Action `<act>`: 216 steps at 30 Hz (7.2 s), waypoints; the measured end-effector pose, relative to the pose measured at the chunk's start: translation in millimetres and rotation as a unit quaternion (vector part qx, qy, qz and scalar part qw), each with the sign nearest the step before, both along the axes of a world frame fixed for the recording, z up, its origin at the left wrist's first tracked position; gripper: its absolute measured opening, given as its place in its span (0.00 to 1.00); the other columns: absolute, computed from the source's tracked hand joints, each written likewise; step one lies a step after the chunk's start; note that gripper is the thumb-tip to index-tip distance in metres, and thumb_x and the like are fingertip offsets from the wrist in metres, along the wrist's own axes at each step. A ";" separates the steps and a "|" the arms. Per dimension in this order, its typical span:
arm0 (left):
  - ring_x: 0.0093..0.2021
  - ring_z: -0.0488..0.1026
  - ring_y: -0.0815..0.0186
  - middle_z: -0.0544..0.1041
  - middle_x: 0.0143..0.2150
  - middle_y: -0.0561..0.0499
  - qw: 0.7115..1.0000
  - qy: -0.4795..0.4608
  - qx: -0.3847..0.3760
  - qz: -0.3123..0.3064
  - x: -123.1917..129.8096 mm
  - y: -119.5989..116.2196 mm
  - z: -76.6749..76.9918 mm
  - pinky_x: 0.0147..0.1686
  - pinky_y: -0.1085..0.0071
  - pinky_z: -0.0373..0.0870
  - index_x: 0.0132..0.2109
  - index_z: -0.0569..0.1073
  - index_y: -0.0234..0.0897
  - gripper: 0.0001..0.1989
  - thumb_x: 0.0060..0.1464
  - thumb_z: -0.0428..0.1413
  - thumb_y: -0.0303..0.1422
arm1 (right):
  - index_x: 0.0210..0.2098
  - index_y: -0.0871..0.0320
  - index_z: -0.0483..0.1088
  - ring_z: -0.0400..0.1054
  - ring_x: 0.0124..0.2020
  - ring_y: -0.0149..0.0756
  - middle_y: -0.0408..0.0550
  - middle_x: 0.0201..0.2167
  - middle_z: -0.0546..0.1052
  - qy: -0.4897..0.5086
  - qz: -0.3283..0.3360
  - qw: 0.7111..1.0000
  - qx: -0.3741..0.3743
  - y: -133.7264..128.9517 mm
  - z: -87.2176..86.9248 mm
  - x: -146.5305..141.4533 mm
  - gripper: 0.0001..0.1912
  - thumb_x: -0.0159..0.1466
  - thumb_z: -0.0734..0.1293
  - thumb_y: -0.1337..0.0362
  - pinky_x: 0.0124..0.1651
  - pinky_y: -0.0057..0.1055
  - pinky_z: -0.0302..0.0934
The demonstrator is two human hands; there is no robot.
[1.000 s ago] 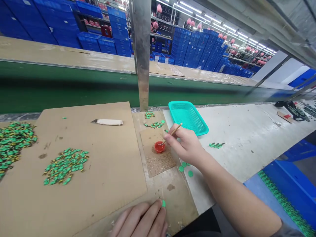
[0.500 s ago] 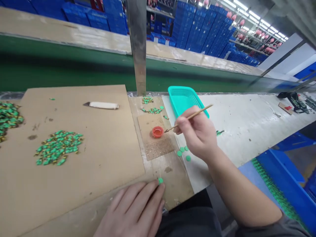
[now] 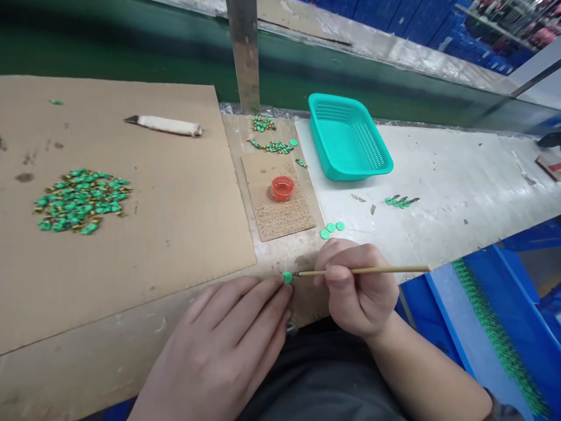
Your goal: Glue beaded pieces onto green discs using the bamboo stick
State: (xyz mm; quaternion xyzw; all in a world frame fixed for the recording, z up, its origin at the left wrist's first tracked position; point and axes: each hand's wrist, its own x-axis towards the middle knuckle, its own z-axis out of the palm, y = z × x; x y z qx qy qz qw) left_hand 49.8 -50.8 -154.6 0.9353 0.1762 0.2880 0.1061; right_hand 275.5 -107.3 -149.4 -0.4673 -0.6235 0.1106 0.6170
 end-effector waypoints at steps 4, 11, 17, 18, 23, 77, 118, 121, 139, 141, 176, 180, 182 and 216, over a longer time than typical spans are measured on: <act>0.56 0.84 0.57 0.89 0.61 0.49 1.000 0.012 0.001 -0.002 -0.5 0.4 0.3 0.60 0.55 0.78 0.64 0.82 0.37 0.14 0.77 0.59 0.28 | 0.46 0.49 0.73 0.73 0.25 0.35 0.39 0.29 0.76 0.012 -0.009 1.000 -0.002 -2.2 -2.9 2.1 0.06 0.83 0.68 0.62 0.30 0.36 0.73; 0.56 0.85 0.56 0.89 0.61 0.49 1.000 0.013 -0.001 -0.008 -0.9 0.7 0.6 0.57 0.54 0.80 0.64 0.82 0.39 0.14 0.77 0.58 0.28 | 0.45 0.49 0.71 0.73 0.26 0.34 0.39 0.29 0.74 -0.008 0.003 1.000 -0.025 -4.3 -3.2 2.6 0.07 0.84 0.68 0.62 0.31 0.35 0.73; 0.57 0.84 0.55 0.89 0.61 0.49 1.000 0.008 -0.013 -0.007 -1.2 -0.2 0.4 0.58 0.53 0.80 0.63 0.82 0.38 0.13 0.76 0.59 0.27 | 0.45 0.49 0.71 0.73 0.27 0.34 0.39 0.30 0.75 -0.017 0.020 0.999 -0.044 -3.7 -2.7 4.2 0.08 0.83 0.68 0.62 0.32 0.36 0.72; 0.57 0.84 0.55 0.89 0.61 0.49 1.000 0.007 -0.015 -0.007 -1.2 -0.2 0.7 0.58 0.53 0.80 0.63 0.82 0.38 0.13 0.77 0.59 0.27 | 0.45 0.49 0.71 0.73 0.27 0.35 0.39 0.30 0.75 -0.021 0.019 0.998 -0.047 -3.6 -2.7 4.3 0.07 0.83 0.68 0.62 0.32 0.36 0.72; 0.58 0.84 0.55 0.88 0.62 0.49 1.000 0.014 -0.014 -0.011 -0.8 -0.3 1.5 0.59 0.53 0.78 0.63 0.81 0.35 0.12 0.78 0.59 0.27 | 0.44 0.49 0.70 0.73 0.27 0.34 0.39 0.30 0.75 -0.029 0.018 0.998 -0.051 -4.3 -2.6 4.0 0.09 0.84 0.68 0.63 0.32 0.35 0.70; 0.50 0.83 0.60 0.90 0.55 0.49 1.000 -0.016 -0.014 0.001 5.4 1.5 5.9 0.55 0.58 0.76 0.61 0.83 0.38 0.12 0.78 0.58 0.26 | 0.42 0.50 0.70 0.78 0.30 0.30 0.36 0.32 0.79 -0.030 -0.057 0.992 -0.106 68.4 26.3 39.5 0.14 0.84 0.69 0.53 0.37 0.31 0.74; 0.54 0.84 0.55 0.89 0.60 0.48 0.999 0.008 -0.041 -0.008 3.2 0.3 5.9 0.55 0.53 0.78 0.62 0.82 0.38 0.13 0.75 0.62 0.25 | 0.45 0.49 0.71 0.77 0.32 0.37 0.39 0.31 0.76 0.024 0.019 0.995 -0.096 -8.2 -5.2 14.0 0.07 0.83 0.71 0.62 0.35 0.38 0.71; 0.53 0.84 0.56 0.90 0.58 0.48 0.999 0.003 -0.038 -0.007 3.4 0.4 6.9 0.54 0.54 0.79 0.62 0.83 0.39 0.14 0.74 0.62 0.25 | 0.45 0.48 0.71 0.77 0.31 0.37 0.39 0.30 0.77 0.017 0.018 0.995 -0.095 -7.6 -4.7 13.6 0.08 0.83 0.70 0.61 0.34 0.38 0.71; 0.55 0.82 0.55 0.89 0.60 0.47 0.999 0.015 -0.041 -0.013 2.0 -0.9 5.7 0.57 0.53 0.77 0.63 0.81 0.35 0.13 0.75 0.62 0.24 | 0.46 0.48 0.72 0.75 0.31 0.36 0.39 0.32 0.77 0.042 0.011 0.994 -0.100 -10.7 -7.0 14.3 0.06 0.82 0.71 0.62 0.33 0.38 0.69; 0.55 0.81 0.55 0.89 0.60 0.47 0.999 0.015 -0.039 -0.013 2.4 -1.0 5.9 0.57 0.53 0.76 0.63 0.81 0.35 0.13 0.75 0.63 0.24 | 0.46 0.48 0.72 0.75 0.31 0.37 0.39 0.31 0.77 0.032 0.014 0.995 -0.097 -10.1 -6.3 14.4 0.06 0.82 0.71 0.62 0.34 0.38 0.70; 0.52 0.81 0.56 0.90 0.59 0.48 1.000 0.012 0.012 -0.011 3.1 1.5 4.8 0.53 0.56 0.77 0.62 0.83 0.39 0.14 0.75 0.62 0.26 | 0.66 0.54 0.80 0.85 0.45 0.38 0.47 0.44 0.89 -0.064 0.011 0.994 -0.090 -41.3 16.1 20.0 0.15 0.85 0.67 0.66 0.52 0.39 0.81; 0.52 0.81 0.55 0.90 0.59 0.48 1.000 0.013 0.010 -0.009 3.3 1.7 6.1 0.54 0.56 0.77 0.62 0.84 0.40 0.14 0.75 0.62 0.26 | 0.62 0.52 0.83 0.86 0.45 0.36 0.46 0.44 0.89 0.013 0.005 0.996 -0.088 -34.1 25.4 22.5 0.14 0.87 0.66 0.60 0.53 0.36 0.82; 0.52 0.81 0.55 0.90 0.59 0.49 1.000 0.017 0.009 -0.010 3.9 1.7 7.3 0.54 0.56 0.78 0.62 0.84 0.40 0.14 0.75 0.62 0.26 | 0.61 0.51 0.82 0.87 0.45 0.35 0.45 0.46 0.90 0.055 0.006 0.993 -0.105 -28.5 25.2 20.0 0.12 0.86 0.66 0.62 0.53 0.35 0.83; 0.53 0.83 0.51 0.90 0.58 0.50 0.999 0.032 -0.015 -0.005 3.3 -1.7 4.9 0.50 0.48 0.80 0.61 0.83 0.44 0.12 0.77 0.60 0.29 | 0.38 0.49 0.67 0.74 0.31 0.36 0.40 0.29 0.73 -0.139 0.024 0.988 -0.065 -7.1 -3.6 7.1 0.17 0.86 0.66 0.57 0.38 0.38 0.72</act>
